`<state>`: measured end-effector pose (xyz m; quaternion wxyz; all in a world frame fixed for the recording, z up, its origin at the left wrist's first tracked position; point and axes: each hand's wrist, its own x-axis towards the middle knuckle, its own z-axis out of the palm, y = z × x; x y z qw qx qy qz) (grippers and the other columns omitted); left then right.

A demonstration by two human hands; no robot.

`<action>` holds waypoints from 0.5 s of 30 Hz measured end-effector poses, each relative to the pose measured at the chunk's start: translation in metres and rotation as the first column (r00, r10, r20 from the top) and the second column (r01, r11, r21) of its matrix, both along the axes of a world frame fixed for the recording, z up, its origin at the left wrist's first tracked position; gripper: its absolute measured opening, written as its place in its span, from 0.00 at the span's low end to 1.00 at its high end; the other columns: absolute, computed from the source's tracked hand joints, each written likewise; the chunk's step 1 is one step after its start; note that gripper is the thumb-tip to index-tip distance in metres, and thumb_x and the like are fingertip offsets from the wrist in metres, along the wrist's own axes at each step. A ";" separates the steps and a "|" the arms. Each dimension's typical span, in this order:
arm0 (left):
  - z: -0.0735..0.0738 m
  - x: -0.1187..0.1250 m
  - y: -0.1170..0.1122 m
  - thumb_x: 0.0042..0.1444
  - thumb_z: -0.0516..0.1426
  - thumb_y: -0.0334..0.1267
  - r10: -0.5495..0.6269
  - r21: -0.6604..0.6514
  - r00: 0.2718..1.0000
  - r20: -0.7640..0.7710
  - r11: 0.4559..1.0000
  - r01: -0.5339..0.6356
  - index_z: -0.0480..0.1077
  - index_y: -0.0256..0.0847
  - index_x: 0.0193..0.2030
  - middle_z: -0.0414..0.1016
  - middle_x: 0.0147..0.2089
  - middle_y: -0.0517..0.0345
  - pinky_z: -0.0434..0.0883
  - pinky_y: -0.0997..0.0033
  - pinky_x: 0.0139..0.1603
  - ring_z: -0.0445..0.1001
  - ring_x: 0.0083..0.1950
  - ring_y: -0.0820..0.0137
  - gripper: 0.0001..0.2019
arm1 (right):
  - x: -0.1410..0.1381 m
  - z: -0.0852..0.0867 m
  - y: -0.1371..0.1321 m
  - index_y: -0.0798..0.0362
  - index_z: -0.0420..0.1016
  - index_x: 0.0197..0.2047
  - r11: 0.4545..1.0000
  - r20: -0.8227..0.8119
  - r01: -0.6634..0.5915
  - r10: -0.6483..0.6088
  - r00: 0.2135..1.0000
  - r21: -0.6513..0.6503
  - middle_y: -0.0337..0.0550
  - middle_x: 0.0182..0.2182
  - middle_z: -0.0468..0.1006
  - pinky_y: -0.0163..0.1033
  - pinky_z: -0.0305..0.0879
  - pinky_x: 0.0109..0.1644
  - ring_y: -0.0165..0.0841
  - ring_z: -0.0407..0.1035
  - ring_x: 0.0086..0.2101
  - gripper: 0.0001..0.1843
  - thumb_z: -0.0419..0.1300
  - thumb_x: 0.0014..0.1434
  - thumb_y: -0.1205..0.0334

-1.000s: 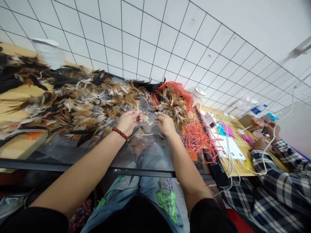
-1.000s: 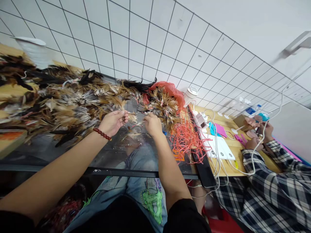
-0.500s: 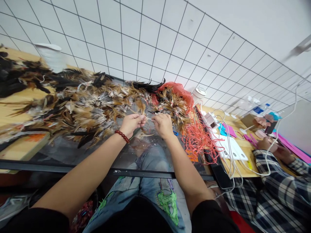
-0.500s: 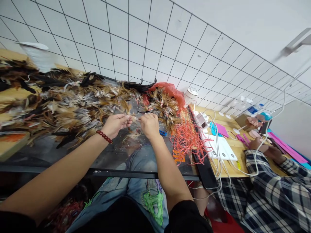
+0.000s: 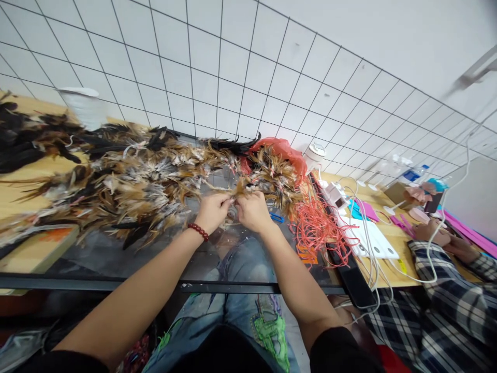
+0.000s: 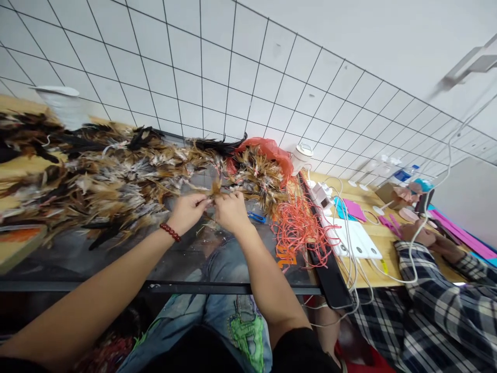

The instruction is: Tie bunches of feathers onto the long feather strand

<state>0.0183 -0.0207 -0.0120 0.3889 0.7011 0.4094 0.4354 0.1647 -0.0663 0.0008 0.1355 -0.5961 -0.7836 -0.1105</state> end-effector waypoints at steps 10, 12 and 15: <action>-0.004 -0.005 0.000 0.44 0.57 0.24 -0.034 0.200 0.990 -0.134 0.978 0.061 0.71 0.44 0.19 0.71 0.25 0.54 0.63 0.70 0.38 0.69 0.31 0.64 0.10 | 0.003 0.001 0.002 0.55 0.73 0.40 0.998 -0.065 0.021 -0.017 0.998 0.061 0.49 0.36 0.78 0.44 0.50 0.54 0.39 0.66 0.41 0.10 0.51 0.62 0.67; -0.003 -0.004 0.000 0.45 0.59 0.26 -0.007 0.109 0.999 -0.052 0.994 0.013 0.71 0.43 0.19 0.71 0.24 0.55 0.64 0.70 0.37 0.69 0.30 0.66 0.09 | 0.011 0.006 0.001 0.54 0.74 0.43 0.991 -0.131 0.068 -0.053 0.990 0.113 0.48 0.38 0.78 0.44 0.49 0.55 0.39 0.66 0.43 0.11 0.51 0.63 0.66; 0.002 -0.002 0.003 0.48 0.60 0.32 0.103 -0.188 0.972 0.212 0.980 -0.062 0.72 0.39 0.20 0.71 0.23 0.57 0.65 0.71 0.31 0.67 0.25 0.70 0.07 | 0.028 0.011 0.000 0.52 0.74 0.46 0.958 -0.289 0.255 -0.209 0.934 0.131 0.47 0.42 0.77 0.45 0.50 0.54 0.39 0.66 0.45 0.12 0.50 0.65 0.63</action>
